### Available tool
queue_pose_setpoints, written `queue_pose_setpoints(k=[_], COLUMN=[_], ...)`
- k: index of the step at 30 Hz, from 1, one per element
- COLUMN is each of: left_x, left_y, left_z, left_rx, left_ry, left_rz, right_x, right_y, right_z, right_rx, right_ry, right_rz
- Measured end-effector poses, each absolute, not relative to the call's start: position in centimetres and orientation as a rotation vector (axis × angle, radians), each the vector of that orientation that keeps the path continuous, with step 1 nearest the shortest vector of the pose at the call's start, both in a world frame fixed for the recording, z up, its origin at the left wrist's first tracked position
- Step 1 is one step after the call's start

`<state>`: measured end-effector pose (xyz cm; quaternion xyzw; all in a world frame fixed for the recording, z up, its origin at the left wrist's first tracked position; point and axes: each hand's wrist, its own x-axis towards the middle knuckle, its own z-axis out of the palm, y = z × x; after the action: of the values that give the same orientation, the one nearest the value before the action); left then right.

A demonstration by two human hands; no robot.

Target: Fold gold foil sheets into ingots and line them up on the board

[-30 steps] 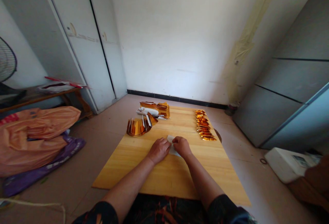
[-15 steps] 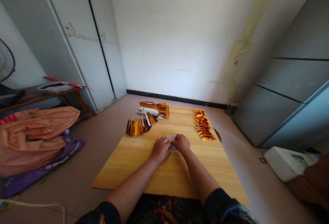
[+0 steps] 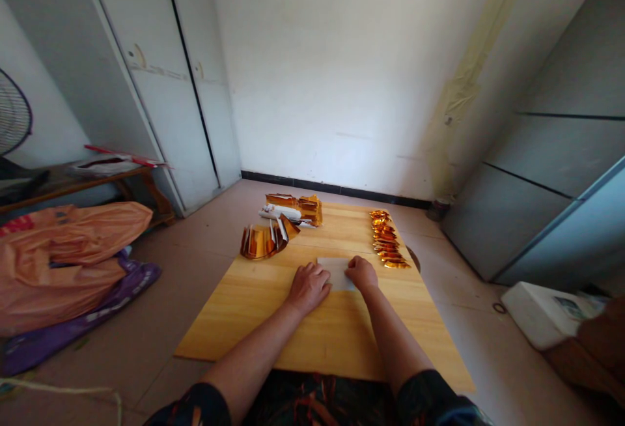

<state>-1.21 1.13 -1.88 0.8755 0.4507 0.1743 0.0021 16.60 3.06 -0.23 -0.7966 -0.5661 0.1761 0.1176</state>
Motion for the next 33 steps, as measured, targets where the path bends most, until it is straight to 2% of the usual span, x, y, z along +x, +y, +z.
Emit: queue_pose_setpoints(k=[11,24,33], left_x=[-0.6,-1.0,-0.9], left_y=[0.9,1.1,1.1], left_z=[-2.0,-2.5,-2.4], left_rx=[2.734,2.748,2.726], left_ry=[1.478,1.468,1.459], left_rz=[0.510,0.530,0.553], right_x=[16.4,16.0,15.8], right_y=[3.6,4.7,3.9], right_z=[-0.4,1.2,1.5], right_rx=[-2.193,-2.212,-2.067], right_ry=[-1.927,-2.067,-2.249], right_rz=[0.368,0.455,0.170])
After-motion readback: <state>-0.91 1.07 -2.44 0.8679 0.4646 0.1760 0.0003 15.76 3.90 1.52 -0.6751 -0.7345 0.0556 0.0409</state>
